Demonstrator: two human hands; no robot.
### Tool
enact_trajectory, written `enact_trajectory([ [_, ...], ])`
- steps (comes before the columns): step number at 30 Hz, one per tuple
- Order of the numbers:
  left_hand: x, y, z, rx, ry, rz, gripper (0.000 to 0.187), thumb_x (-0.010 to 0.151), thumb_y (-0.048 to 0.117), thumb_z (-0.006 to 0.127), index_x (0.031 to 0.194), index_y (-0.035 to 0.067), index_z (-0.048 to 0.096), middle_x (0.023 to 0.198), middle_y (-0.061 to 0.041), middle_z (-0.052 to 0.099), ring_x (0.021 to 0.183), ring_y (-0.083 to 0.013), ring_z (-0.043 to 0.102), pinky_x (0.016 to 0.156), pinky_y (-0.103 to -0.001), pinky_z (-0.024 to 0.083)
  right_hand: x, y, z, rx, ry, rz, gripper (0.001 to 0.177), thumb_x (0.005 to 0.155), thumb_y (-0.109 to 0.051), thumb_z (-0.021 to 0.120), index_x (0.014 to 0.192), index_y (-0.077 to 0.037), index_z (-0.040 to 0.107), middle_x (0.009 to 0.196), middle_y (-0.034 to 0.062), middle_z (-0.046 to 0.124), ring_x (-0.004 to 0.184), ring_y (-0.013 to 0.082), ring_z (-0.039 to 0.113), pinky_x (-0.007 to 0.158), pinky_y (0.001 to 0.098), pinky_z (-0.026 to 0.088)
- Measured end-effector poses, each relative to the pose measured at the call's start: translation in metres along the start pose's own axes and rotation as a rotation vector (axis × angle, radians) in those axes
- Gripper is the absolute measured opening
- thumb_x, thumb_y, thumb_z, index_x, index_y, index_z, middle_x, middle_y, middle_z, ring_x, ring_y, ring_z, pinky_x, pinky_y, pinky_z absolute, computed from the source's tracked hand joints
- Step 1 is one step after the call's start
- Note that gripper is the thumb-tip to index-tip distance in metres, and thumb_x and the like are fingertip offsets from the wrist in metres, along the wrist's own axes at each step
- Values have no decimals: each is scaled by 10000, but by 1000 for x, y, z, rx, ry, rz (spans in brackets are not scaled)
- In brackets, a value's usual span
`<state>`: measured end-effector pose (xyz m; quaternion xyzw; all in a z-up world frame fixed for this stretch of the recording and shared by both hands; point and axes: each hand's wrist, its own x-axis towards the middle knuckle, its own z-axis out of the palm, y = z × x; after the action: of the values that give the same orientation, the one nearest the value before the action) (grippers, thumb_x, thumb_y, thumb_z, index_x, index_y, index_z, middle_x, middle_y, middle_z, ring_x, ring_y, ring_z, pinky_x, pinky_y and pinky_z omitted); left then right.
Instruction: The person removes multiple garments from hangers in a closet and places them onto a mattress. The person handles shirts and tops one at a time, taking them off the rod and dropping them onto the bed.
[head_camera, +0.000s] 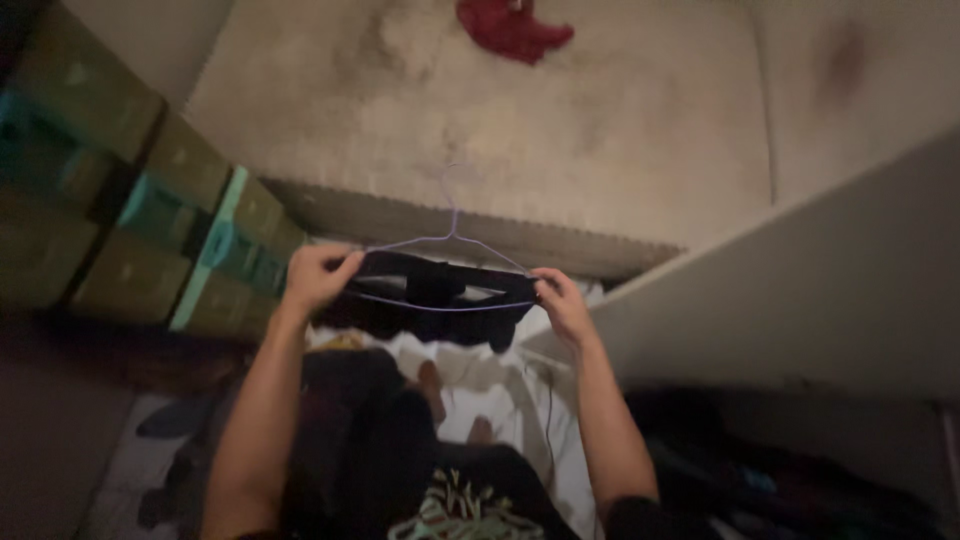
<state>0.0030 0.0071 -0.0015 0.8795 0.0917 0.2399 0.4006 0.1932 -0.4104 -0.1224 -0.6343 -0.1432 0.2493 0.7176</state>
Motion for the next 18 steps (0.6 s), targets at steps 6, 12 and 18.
enact_trajectory([
  [6,44,-46,12,-178,20,-185,277,935,235,728,813,-14,736,658,-104,684,622,-154,614,605,-318,475,66,-50,34,375,47,-2,449,1051,-307,511,1465,-137,484,1273,28,640,1158,182,581,1020,388,455],
  [12,137,-86,46,-294,-121,-20,236,935,211,685,843,-3,724,721,-100,717,681,-132,660,657,-300,513,147,-51,37,663,147,24,446,1101,-418,472,1334,-66,615,1281,111,676,1199,268,630,1062,438,484],
  [18,249,-126,65,-357,-314,-4,240,941,220,663,886,-3,730,758,-120,727,700,-150,659,677,-323,518,200,-76,-28,524,-11,71,286,1072,-309,558,1294,-137,608,1197,79,689,1099,257,661,912,460,545],
])
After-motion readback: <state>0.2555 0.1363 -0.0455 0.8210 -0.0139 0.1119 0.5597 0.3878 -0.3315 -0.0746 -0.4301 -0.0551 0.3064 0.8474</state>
